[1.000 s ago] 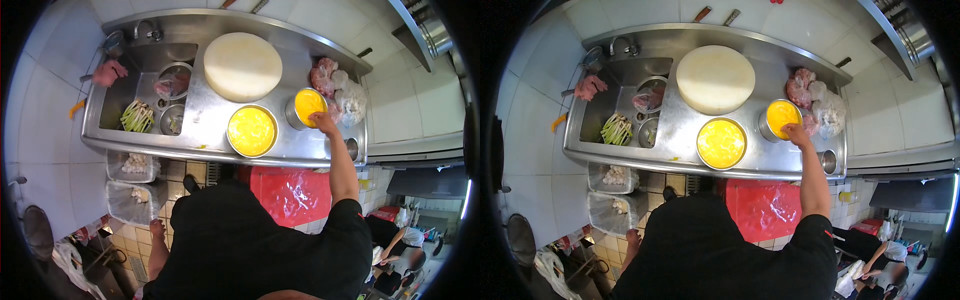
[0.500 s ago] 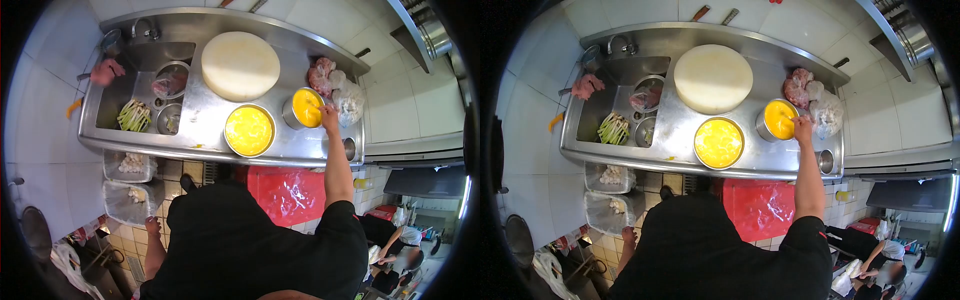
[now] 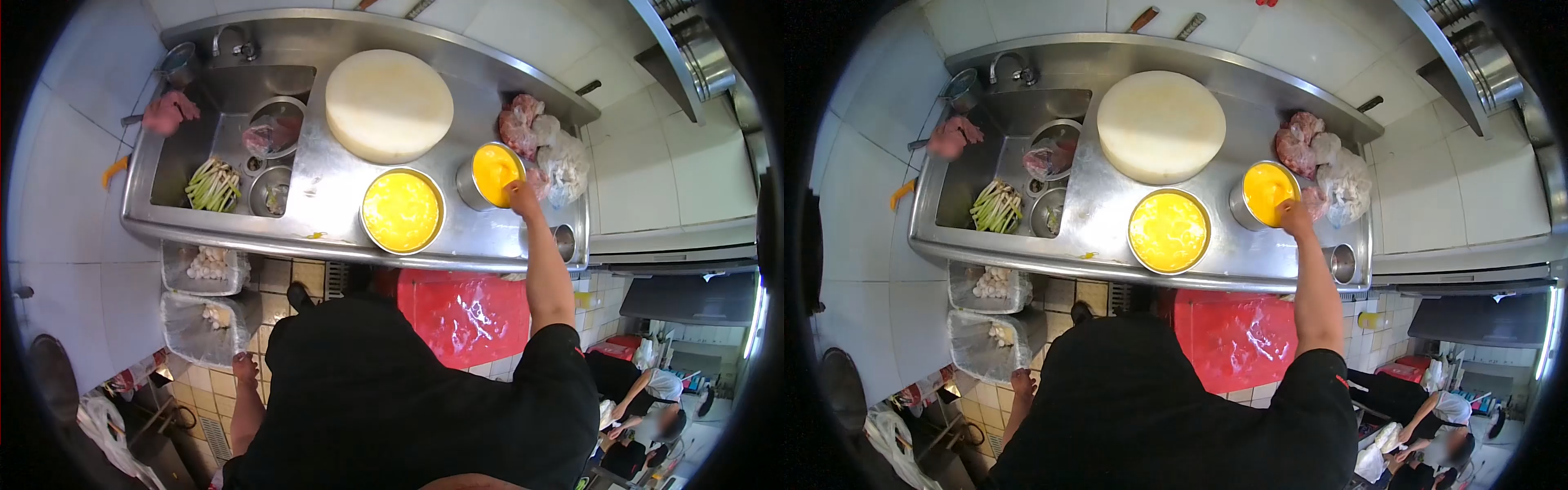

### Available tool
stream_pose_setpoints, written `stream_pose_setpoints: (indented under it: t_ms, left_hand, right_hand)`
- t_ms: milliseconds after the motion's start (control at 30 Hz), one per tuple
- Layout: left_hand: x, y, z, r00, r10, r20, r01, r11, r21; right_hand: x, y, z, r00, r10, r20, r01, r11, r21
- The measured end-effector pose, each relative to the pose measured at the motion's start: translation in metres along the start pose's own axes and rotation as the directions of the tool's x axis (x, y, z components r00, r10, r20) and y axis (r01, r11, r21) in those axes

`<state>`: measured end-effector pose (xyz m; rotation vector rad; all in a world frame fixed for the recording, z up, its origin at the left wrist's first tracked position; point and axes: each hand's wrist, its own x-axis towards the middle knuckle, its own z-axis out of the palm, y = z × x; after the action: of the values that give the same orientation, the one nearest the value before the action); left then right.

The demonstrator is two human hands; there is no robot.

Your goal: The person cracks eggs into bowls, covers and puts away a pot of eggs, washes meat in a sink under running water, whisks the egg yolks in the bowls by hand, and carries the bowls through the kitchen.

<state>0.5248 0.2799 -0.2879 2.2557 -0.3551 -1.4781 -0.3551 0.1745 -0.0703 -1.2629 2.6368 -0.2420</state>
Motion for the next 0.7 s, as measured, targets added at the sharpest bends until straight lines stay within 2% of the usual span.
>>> stream_pose_setpoints:
  t_ms: [33,67,133,167,200,233,267,300,333,400,433,467,500,533,567,600,633,667,700]
  left_hand:
    - [-0.002,0.001,0.000,1.000,0.006,-0.002,-0.006,1.000,0.019]
    - [-0.004,0.004,0.003,1.000,0.006,0.000,-0.006,1.000,0.012]
    - [-0.007,0.006,0.002,1.000,0.008,-0.024,-0.008,1.000,-0.002]
    - [-0.007,0.009,0.003,0.999,-0.008,-0.034,0.008,1.000,-0.008]
    - [-0.010,0.011,0.002,0.999,-0.004,-0.037,0.003,1.000,-0.007]
    - [-0.012,0.014,0.004,0.999,0.000,-0.051,-0.001,1.000,-0.012]
    - [-0.012,0.015,0.007,0.998,0.000,-0.064,-0.002,1.000,-0.023]
    - [-0.012,0.016,0.007,0.998,0.009,-0.065,-0.011,1.000,-0.019]
    - [-0.013,0.013,0.009,0.998,0.000,-0.067,-0.002,1.000,-0.025]
    - [-0.009,0.011,0.004,0.999,0.023,-0.037,-0.024,0.999,-0.027]
    - [-0.009,0.011,0.004,0.999,0.034,-0.027,-0.034,0.999,-0.011]
    - [-0.010,0.016,0.005,0.999,0.038,-0.026,-0.039,0.999,-0.013]
    - [-0.013,0.019,0.006,0.999,0.029,-0.037,-0.029,0.999,-0.018]
    - [-0.016,0.019,0.007,0.999,0.016,-0.048,-0.017,1.000,-0.023]
    - [0.001,0.008,0.001,1.000,0.004,-0.004,-0.004,0.996,0.084]
    - [-0.002,0.008,0.001,1.000,0.005,-0.008,-0.004,0.997,0.081]
    - [-0.004,0.010,-0.001,1.000,-0.009,-0.010,0.009,0.995,0.100]
    - [-0.003,0.015,0.001,1.000,-0.019,-0.008,0.020,0.993,0.115]
    - [-0.002,0.018,0.002,1.000,-0.016,-0.005,0.017,0.993,0.113]
  right_hand:
    - [-0.008,-0.005,-0.002,0.990,-0.100,0.100,0.090,0.991,0.099]
    - [-0.003,-0.005,-0.007,0.990,-0.105,0.097,0.096,0.991,0.097]
    - [0.006,0.008,-0.006,0.952,-0.135,-0.276,0.227,0.915,0.335]
    - [0.006,0.005,-0.006,0.939,-0.091,-0.332,0.128,0.988,0.090]
    - [0.001,0.003,-0.003,0.939,-0.089,-0.333,0.128,0.987,0.095]
    - [-0.007,0.000,0.000,0.993,-0.075,-0.092,0.089,0.984,0.156]
    - [-0.008,-0.004,-0.001,0.985,-0.075,0.155,0.042,0.979,0.202]
    - [-0.001,0.003,-0.003,0.988,-0.157,0.018,0.145,0.948,0.282]
    - [0.004,0.006,-0.005,0.986,-0.164,0.024,0.151,0.949,0.276]
    - [0.001,0.011,-0.002,0.957,-0.086,-0.276,0.117,0.989,0.095]
    - [-0.002,0.012,0.000,0.957,-0.081,-0.279,0.113,0.989,0.100]
    - [-0.003,0.009,-0.001,0.990,-0.111,-0.082,0.127,0.968,0.217]
    - [-0.004,0.007,-0.003,0.980,-0.162,0.117,0.115,0.937,0.329]
    - [-0.004,0.006,-0.007,0.979,-0.163,0.119,0.117,0.938,0.326]
    - [0.000,0.009,-0.010,0.988,-0.116,-0.106,0.137,0.966,0.218]
    - [0.007,0.020,-0.006,0.940,-0.086,-0.330,0.129,0.985,0.111]
    - [0.009,0.028,0.009,0.988,-0.080,-0.130,0.085,0.996,0.033]
    - [0.007,0.024,0.007,0.988,-0.078,-0.134,0.083,0.996,0.037]
    - [0.006,0.021,0.004,0.997,-0.050,-0.055,0.061,0.972,0.227]
